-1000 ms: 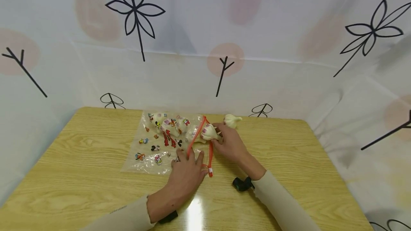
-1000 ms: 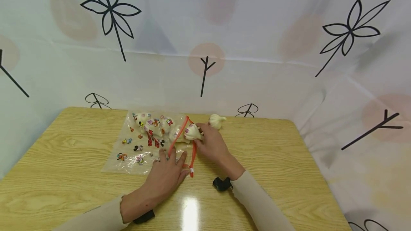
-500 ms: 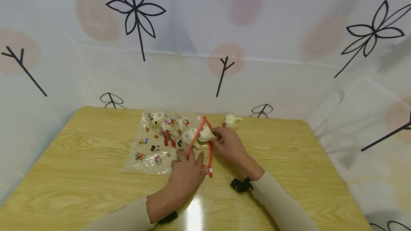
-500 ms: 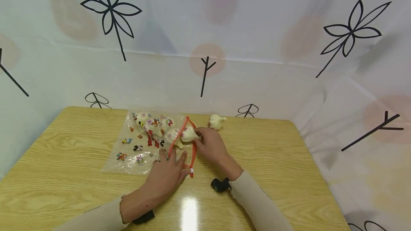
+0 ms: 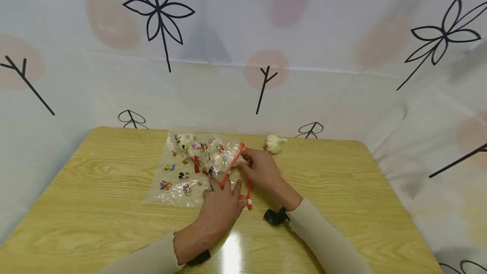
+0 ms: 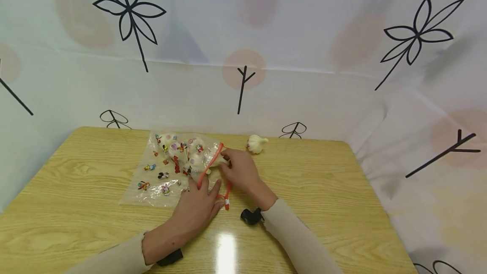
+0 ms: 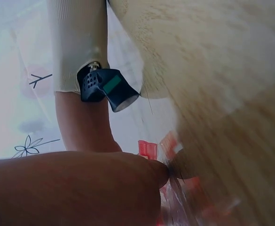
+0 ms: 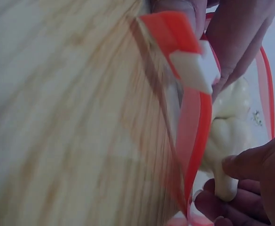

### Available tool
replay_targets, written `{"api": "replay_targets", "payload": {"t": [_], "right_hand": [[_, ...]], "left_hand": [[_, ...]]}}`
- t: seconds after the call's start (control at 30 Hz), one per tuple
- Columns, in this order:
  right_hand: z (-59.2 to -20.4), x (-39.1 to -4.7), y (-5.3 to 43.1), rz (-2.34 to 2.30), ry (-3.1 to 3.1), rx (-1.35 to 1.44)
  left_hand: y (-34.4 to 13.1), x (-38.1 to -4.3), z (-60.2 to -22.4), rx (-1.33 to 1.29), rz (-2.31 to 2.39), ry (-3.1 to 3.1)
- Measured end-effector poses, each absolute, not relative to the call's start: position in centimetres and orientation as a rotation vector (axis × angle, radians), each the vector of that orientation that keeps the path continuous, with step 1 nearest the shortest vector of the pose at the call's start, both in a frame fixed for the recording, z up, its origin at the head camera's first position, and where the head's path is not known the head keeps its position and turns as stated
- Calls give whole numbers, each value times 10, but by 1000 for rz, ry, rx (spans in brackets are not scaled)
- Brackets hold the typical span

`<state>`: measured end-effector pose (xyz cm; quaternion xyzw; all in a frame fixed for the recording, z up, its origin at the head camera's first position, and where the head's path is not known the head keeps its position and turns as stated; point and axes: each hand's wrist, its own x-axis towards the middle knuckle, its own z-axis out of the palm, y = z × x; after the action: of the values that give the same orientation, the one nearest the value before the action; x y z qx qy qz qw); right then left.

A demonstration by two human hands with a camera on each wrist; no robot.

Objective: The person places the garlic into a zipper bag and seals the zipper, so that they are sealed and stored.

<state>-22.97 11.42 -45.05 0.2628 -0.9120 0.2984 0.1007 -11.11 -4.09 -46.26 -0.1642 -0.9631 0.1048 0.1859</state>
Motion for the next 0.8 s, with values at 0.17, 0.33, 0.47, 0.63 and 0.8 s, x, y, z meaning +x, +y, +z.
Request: {"api": "replay_targets", "payload": {"t": [0.17, 0.33, 0.47, 0.63, 0.8], "right_hand": [[-453, -232, 107, 873, -2681, 799], [-452, -231, 101, 912, -2678, 776], [-453, -233, 95, 913, -2670, 756], [-455, -239, 88, 915, -2680, 726], [-457, -238, 89, 959, -2689, 718]], "left_hand": [[-41, -112, -463, -468, 287, -2700], [-41, -113, -464, -467, 311, -2697], [-42, -114, -463, -464, 332, -2694], [-43, -113, -463, -479, 298, -2695], [-42, -113, -463, -494, 305, -2677]]}}
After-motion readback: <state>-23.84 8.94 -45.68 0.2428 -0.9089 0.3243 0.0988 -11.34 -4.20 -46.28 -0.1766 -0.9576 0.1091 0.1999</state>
